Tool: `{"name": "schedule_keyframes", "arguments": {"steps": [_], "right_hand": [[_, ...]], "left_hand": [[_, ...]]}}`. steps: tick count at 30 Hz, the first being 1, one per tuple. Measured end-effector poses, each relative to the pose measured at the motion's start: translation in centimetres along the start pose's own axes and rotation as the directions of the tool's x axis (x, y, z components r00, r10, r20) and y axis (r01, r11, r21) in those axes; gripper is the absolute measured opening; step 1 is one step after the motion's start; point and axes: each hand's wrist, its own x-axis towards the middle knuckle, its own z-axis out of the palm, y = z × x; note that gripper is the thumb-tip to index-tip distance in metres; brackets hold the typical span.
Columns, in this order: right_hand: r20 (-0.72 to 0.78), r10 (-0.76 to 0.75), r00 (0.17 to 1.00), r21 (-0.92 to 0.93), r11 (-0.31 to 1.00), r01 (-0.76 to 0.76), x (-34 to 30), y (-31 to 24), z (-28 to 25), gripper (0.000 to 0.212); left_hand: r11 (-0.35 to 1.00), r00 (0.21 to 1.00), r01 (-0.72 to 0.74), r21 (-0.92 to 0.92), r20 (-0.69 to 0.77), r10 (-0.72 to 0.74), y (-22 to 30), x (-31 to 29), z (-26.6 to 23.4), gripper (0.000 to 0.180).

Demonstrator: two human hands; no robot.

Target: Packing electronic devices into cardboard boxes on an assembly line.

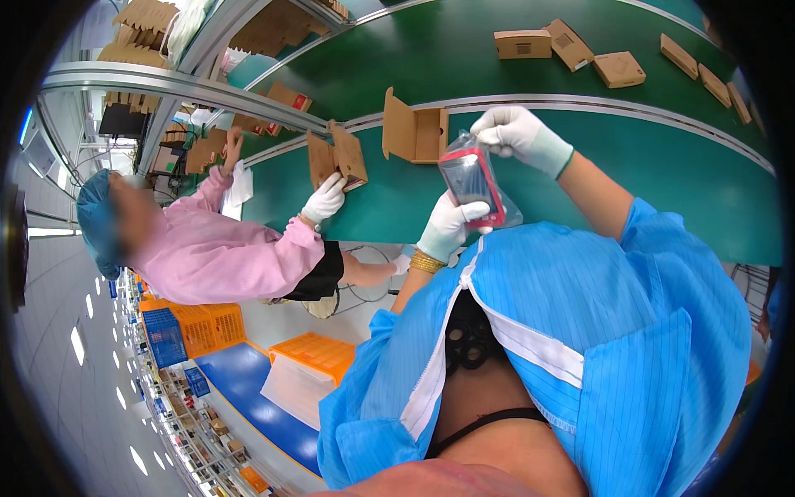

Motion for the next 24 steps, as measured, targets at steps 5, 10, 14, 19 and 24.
{"name": "schedule_keyframes", "arguments": {"steps": [5, 10, 14, 19, 24], "right_hand": [[-0.280, -0.085, 0.956, 0.233, 0.960, 0.153, 1.9, -2.0, 0.3, 0.055], [-0.114, 0.364, 0.924, -0.257, 0.888, -0.382, -1.0, -1.1, 1.5, 0.081], [0.022, 0.117, 0.993, -0.290, 0.951, -0.106, 1.6, -0.4, 4.0, 0.048], [0.071, 0.247, 0.966, -0.042, 0.969, -0.244, 2.9, -0.3, 3.8, 0.014], [-0.032, 0.275, 0.961, 0.235, 0.937, -0.260, 1.8, 4.0, 4.0, 0.018]], "left_hand": [[0.989, 0.988, 0.028, 0.146, -0.157, -0.005, 0.6, -0.4, -0.4, 0.045], [0.918, 0.954, 0.039, 0.395, -0.288, 0.083, 0.8, 0.7, -0.6, 0.048], [0.795, 0.940, 0.174, 0.581, -0.338, 0.041, 0.7, 1.6, 0.4, 0.048], [0.897, 0.967, 0.086, 0.433, -0.253, 0.029, 0.2, 0.3, 0.0, 0.041], [0.989, 0.971, -0.056, 0.139, -0.223, 0.086, -0.7, 0.0, -0.7, 0.039]]}}
